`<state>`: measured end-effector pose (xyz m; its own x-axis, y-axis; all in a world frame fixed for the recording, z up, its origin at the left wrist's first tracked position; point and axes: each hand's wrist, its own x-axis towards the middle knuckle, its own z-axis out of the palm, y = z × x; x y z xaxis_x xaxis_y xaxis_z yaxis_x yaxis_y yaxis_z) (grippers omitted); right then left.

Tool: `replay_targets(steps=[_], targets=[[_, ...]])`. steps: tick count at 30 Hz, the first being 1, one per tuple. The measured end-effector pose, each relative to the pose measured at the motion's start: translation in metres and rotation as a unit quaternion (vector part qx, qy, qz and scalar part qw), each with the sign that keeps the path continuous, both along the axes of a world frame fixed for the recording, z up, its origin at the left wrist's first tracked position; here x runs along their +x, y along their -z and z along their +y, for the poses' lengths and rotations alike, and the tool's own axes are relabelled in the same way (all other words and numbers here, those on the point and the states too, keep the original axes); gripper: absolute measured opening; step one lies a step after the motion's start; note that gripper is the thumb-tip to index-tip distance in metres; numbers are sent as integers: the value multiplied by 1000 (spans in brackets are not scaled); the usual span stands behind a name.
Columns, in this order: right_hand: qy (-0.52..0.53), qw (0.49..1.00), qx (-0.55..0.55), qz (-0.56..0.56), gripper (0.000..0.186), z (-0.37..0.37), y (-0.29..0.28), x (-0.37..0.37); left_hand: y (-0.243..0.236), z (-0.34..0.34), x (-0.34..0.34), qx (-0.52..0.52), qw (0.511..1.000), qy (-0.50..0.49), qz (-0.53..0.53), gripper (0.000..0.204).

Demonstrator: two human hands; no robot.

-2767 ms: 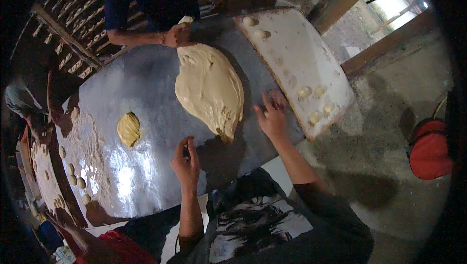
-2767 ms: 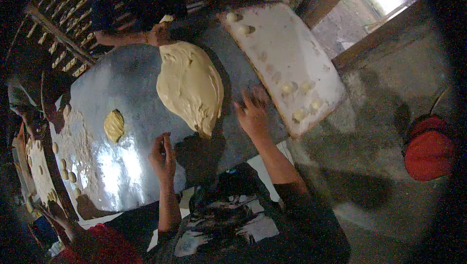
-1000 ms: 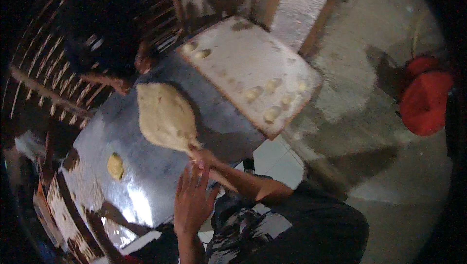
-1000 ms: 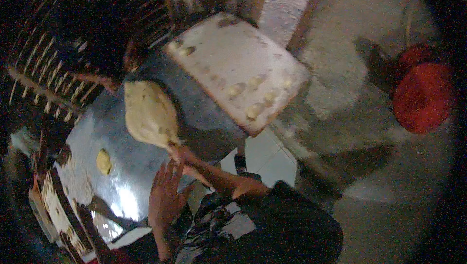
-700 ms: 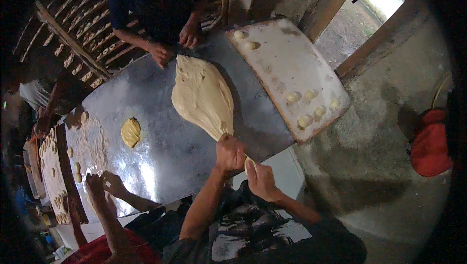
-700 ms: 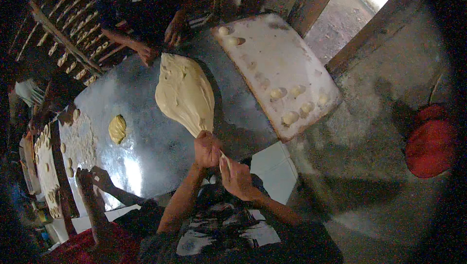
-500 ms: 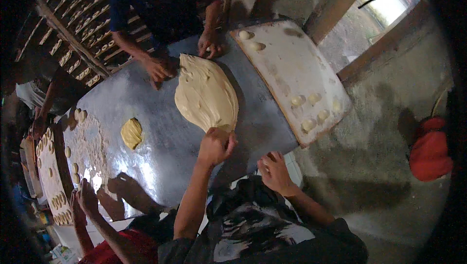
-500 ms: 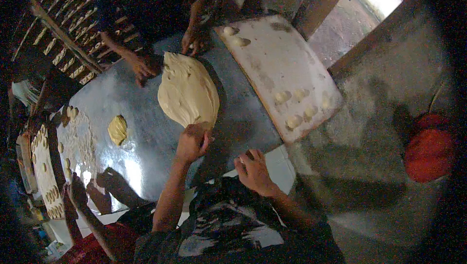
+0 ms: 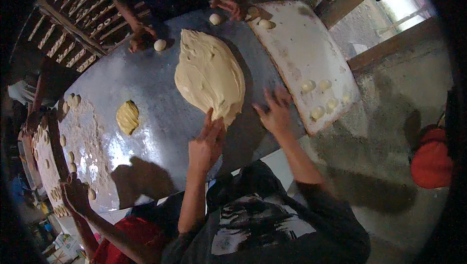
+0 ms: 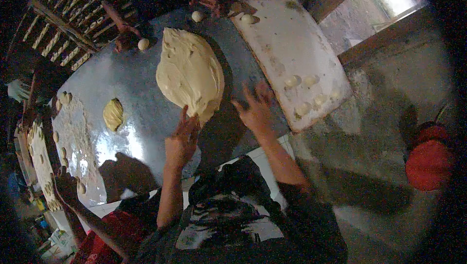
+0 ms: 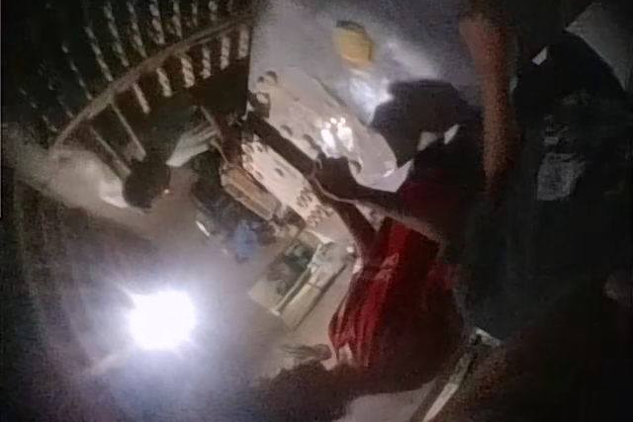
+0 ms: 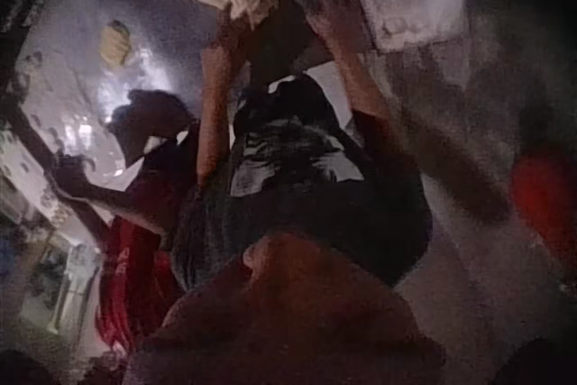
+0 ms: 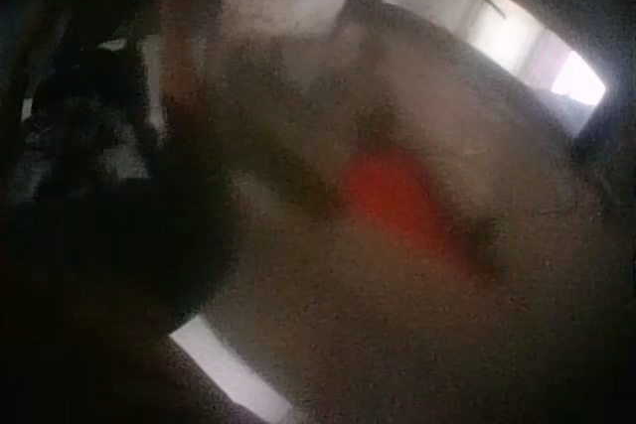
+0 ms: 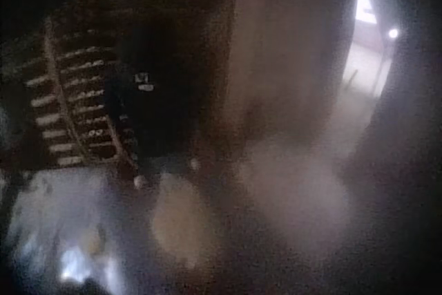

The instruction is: The person tears off pieces of dough from a large mass on a metal table, rolls them into balls, and places them on a floured tray. Other workers are also shaping dough and arranging pieces on racks in the background.

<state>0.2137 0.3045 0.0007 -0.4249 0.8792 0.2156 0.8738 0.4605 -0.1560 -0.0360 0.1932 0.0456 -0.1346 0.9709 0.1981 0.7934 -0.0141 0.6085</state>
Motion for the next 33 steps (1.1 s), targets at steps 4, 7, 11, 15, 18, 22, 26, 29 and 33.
replay_targets(steps=[4,7,11,15,18,22,26,29,33], targets=[[-102,989,-98,36,59,-51,20,-11,-11,13,-3,76,995,-55,-43,28],[14,980,-151,130,63,-8,15,20,0,10,-19,78,990,-89,-76,26],[15,1000,10,12,58,-7,8,-40,-17,14,-9,10,990,-68,-124,24],[-6,990,-33,140,69,-14,3,-20,-17,1,-5,41,988,-56,-138,22],[54,993,29,99,76,24,3,-45,-2,-13,-1,-16,980,-61,-189,22],[-64,987,-79,124,71,-33,19,-6,-6,-8,-13,10,975,-44,-218,24],[75,971,-74,217,74,37,26,-21,-14,-11,-15,-86,950,-94,-284,30],[-80,989,-110,55,56,-28,2,-31,-19,-18,-17,-50,966,-89,-239,30],[77,989,31,119,60,22,-2,-13,0,-23,-13,-10,939,-132,-318,27]])
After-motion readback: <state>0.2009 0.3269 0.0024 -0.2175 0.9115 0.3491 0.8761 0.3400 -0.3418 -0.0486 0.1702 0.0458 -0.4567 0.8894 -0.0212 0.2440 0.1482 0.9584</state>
